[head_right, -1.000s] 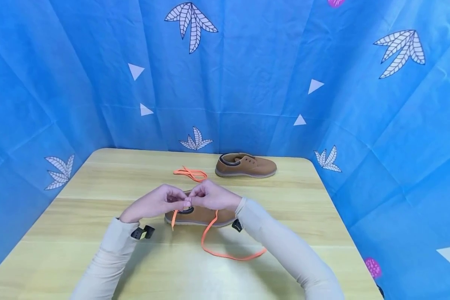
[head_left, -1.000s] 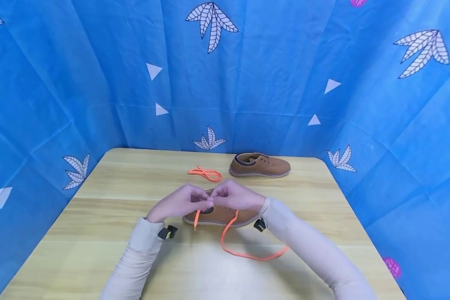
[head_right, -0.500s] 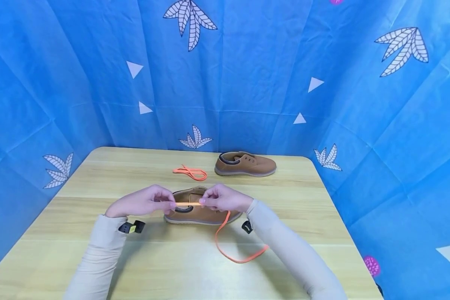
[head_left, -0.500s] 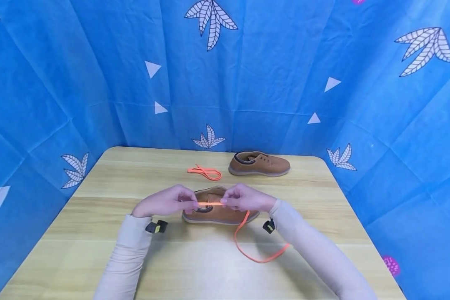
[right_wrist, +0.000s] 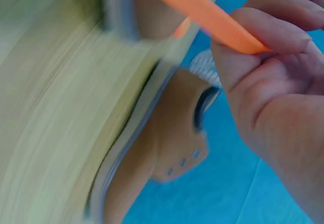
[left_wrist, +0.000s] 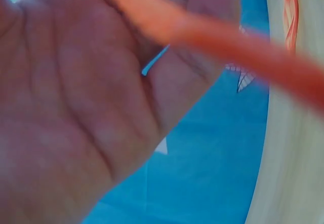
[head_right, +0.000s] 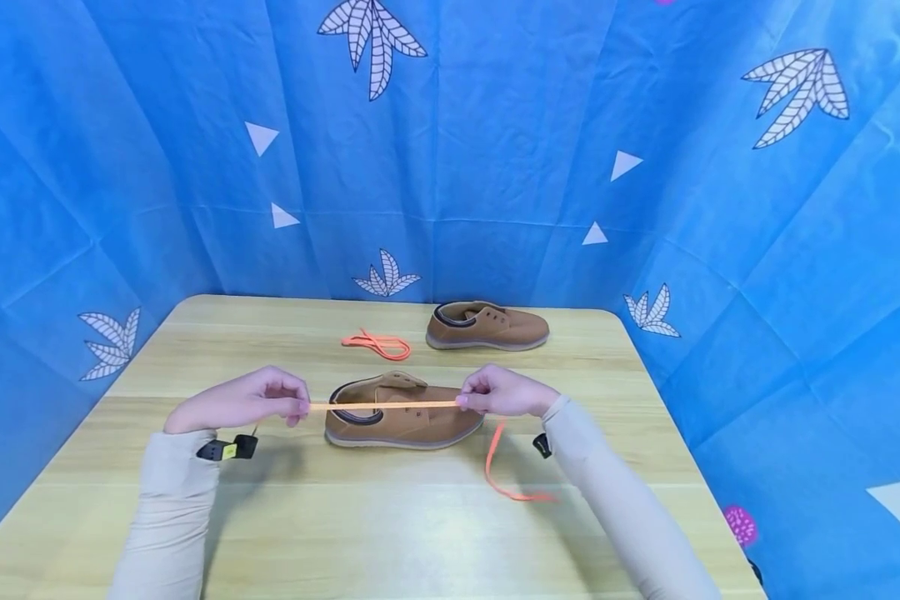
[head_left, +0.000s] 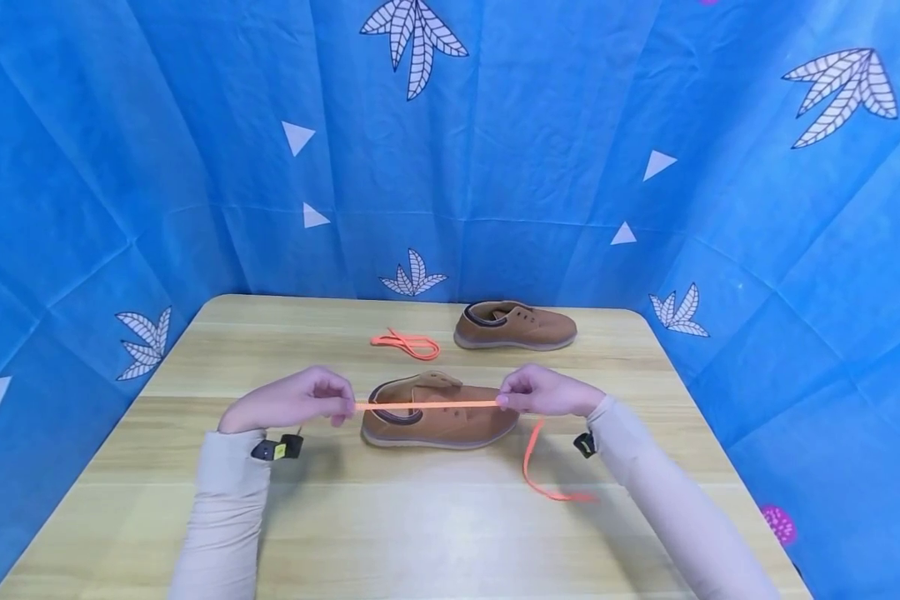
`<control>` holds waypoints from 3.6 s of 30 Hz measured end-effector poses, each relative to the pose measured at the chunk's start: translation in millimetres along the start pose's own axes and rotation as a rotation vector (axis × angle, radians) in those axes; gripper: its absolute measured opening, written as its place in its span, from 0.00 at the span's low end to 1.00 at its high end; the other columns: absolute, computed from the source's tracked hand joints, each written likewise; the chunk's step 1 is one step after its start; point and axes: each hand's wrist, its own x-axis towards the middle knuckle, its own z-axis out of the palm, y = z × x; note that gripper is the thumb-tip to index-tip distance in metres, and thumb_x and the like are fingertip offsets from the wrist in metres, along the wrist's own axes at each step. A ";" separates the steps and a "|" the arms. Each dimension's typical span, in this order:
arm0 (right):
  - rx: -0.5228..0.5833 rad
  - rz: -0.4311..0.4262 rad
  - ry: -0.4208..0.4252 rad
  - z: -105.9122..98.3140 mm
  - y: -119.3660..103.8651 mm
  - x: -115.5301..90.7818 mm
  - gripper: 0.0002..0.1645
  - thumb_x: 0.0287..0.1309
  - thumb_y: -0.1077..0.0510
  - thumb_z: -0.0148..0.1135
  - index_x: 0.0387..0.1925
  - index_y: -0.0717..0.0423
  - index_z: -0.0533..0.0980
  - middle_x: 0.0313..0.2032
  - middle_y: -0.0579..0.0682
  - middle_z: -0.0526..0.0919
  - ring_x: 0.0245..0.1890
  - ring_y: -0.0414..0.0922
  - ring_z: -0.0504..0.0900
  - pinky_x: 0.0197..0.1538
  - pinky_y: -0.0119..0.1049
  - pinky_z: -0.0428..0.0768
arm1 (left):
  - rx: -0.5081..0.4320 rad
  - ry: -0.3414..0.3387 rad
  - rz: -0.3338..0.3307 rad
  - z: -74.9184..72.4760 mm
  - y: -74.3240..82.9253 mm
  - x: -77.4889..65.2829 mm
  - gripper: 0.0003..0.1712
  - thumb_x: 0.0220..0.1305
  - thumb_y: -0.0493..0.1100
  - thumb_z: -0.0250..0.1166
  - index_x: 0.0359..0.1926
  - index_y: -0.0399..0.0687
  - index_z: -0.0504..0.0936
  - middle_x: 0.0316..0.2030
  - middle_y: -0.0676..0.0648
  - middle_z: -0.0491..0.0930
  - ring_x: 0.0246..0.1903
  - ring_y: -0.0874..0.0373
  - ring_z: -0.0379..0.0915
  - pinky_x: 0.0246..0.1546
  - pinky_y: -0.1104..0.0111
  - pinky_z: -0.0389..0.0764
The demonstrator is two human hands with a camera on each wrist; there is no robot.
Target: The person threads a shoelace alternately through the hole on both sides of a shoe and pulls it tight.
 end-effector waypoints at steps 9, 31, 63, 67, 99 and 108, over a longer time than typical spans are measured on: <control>-0.105 0.068 0.048 -16.6 47.0 -29.5 0.17 0.73 0.59 0.59 0.33 0.71 0.79 0.19 0.41 0.65 0.19 0.33 0.62 0.27 0.27 0.64 | -0.007 0.029 -0.031 -19.1 -13.6 -26.0 0.11 0.75 0.40 0.58 0.35 0.48 0.84 0.27 0.46 0.81 0.29 0.55 0.78 0.36 0.67 0.80; -0.408 0.037 0.248 24.3 0.2 -7.4 0.08 0.67 0.56 0.67 0.34 0.55 0.86 0.29 0.41 0.84 0.28 0.34 0.78 0.36 0.31 0.81 | 0.091 -0.049 -0.012 0.4 26.9 -7.1 0.08 0.73 0.41 0.62 0.35 0.50 0.86 0.25 0.54 0.77 0.25 0.62 0.72 0.28 0.72 0.74; 0.054 -0.235 -0.036 89.1 -45.9 30.7 0.11 0.68 0.57 0.67 0.40 0.63 0.89 0.28 0.59 0.85 0.22 0.30 0.66 0.29 0.23 0.65 | 0.093 -0.049 0.030 34.8 31.3 34.8 0.11 0.74 0.47 0.64 0.37 0.48 0.87 0.23 0.51 0.75 0.20 0.67 0.62 0.22 0.74 0.65; 0.034 -0.217 0.033 96.3 -49.6 31.6 0.13 0.68 0.55 0.68 0.46 0.59 0.87 0.32 0.49 0.87 0.25 0.31 0.71 0.31 0.23 0.70 | 0.078 -0.077 0.064 44.8 37.6 42.1 0.09 0.74 0.45 0.64 0.37 0.50 0.87 0.22 0.56 0.71 0.19 0.68 0.63 0.22 0.75 0.67; 0.709 0.114 0.360 113.8 -0.9 1.4 0.20 0.70 0.55 0.63 0.45 0.72 0.83 0.19 0.39 0.80 0.17 0.33 0.68 0.23 0.26 0.65 | 0.296 0.319 -0.034 97.0 28.3 98.1 0.17 0.69 0.43 0.69 0.54 0.38 0.83 0.48 0.44 0.84 0.47 0.52 0.80 0.52 0.57 0.82; 0.795 0.158 0.376 126.4 -0.5 4.5 0.17 0.69 0.54 0.63 0.44 0.66 0.85 0.18 0.38 0.79 0.17 0.33 0.68 0.22 0.26 0.64 | 0.317 0.311 -0.062 106.3 22.3 105.8 0.16 0.65 0.40 0.71 0.52 0.42 0.85 0.53 0.43 0.85 0.58 0.45 0.80 0.63 0.52 0.79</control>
